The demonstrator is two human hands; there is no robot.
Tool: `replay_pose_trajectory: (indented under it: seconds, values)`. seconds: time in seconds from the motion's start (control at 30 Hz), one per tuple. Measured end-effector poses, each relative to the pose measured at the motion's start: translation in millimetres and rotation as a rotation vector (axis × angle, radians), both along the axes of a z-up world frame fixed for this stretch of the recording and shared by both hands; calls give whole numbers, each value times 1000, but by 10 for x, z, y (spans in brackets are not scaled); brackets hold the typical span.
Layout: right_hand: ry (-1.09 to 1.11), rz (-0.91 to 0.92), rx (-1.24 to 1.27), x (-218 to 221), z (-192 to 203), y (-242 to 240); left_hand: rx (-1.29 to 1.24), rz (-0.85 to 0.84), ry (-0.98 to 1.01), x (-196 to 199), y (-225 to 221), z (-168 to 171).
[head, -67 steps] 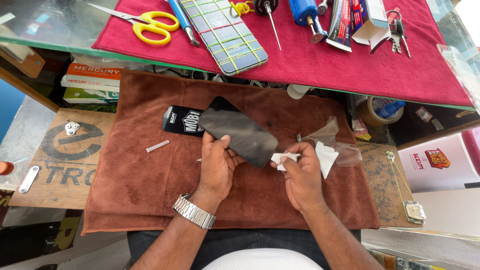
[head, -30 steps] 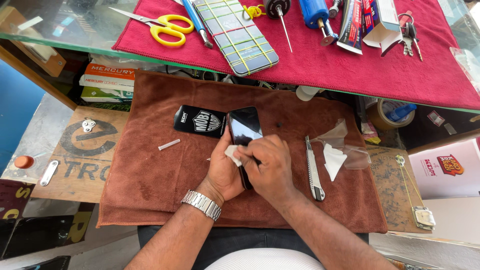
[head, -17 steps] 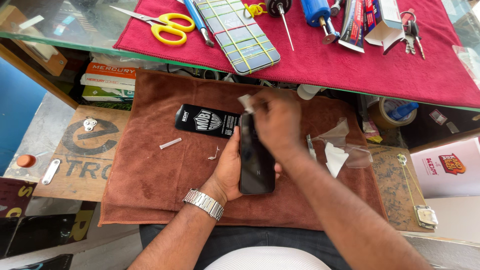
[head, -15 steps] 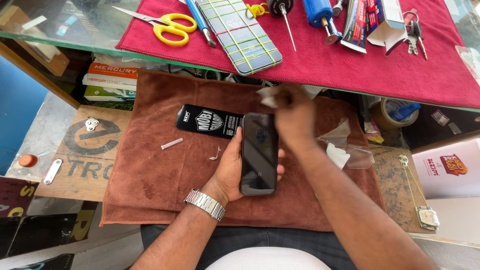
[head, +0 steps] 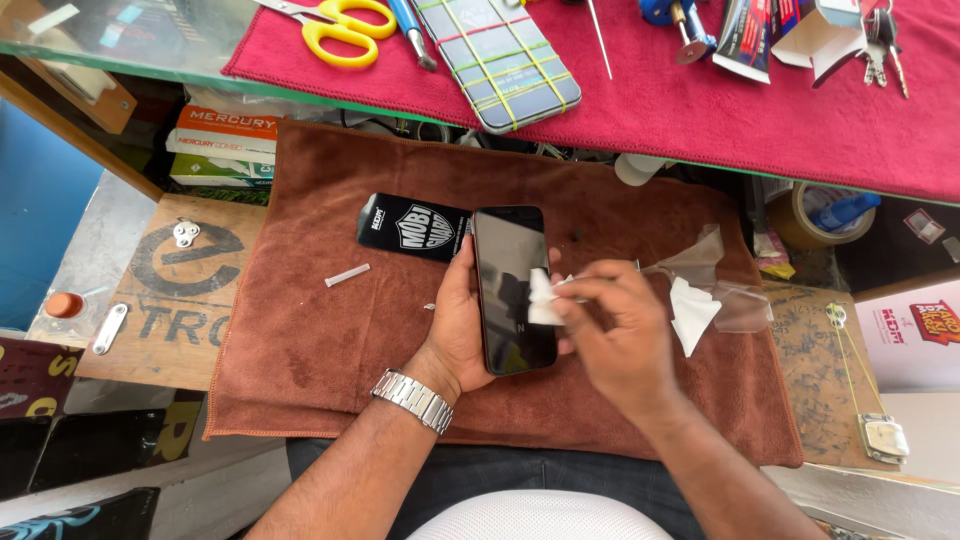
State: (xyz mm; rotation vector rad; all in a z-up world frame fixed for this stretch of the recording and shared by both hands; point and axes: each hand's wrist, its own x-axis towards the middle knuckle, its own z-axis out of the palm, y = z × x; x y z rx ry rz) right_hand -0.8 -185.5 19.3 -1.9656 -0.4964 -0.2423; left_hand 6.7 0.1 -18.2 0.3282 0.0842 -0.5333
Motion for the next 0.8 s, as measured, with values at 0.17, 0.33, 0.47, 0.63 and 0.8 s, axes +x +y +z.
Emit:
replay_pose_trajectory:
  seconds: [0.17, 0.33, 0.47, 0.63, 0.8]
  values:
    - [-388, 50, -387, -79, -53, 471, -7, 1, 25, 8, 11, -28]
    - [-358, 240, -249, -253, -53, 481, -9, 8, 20, -1, 38, -21]
    - [-409, 344, -284, -312, -70, 389, 20, 27, -17, 1, 9, 1]
    - [-485, 385, -330, -340, -69, 310, -9, 15, -12, -9, 5, 42]
    - [-547, 376, -404, -323, -65, 200, 44, 43, -30, 9, 22, -19]
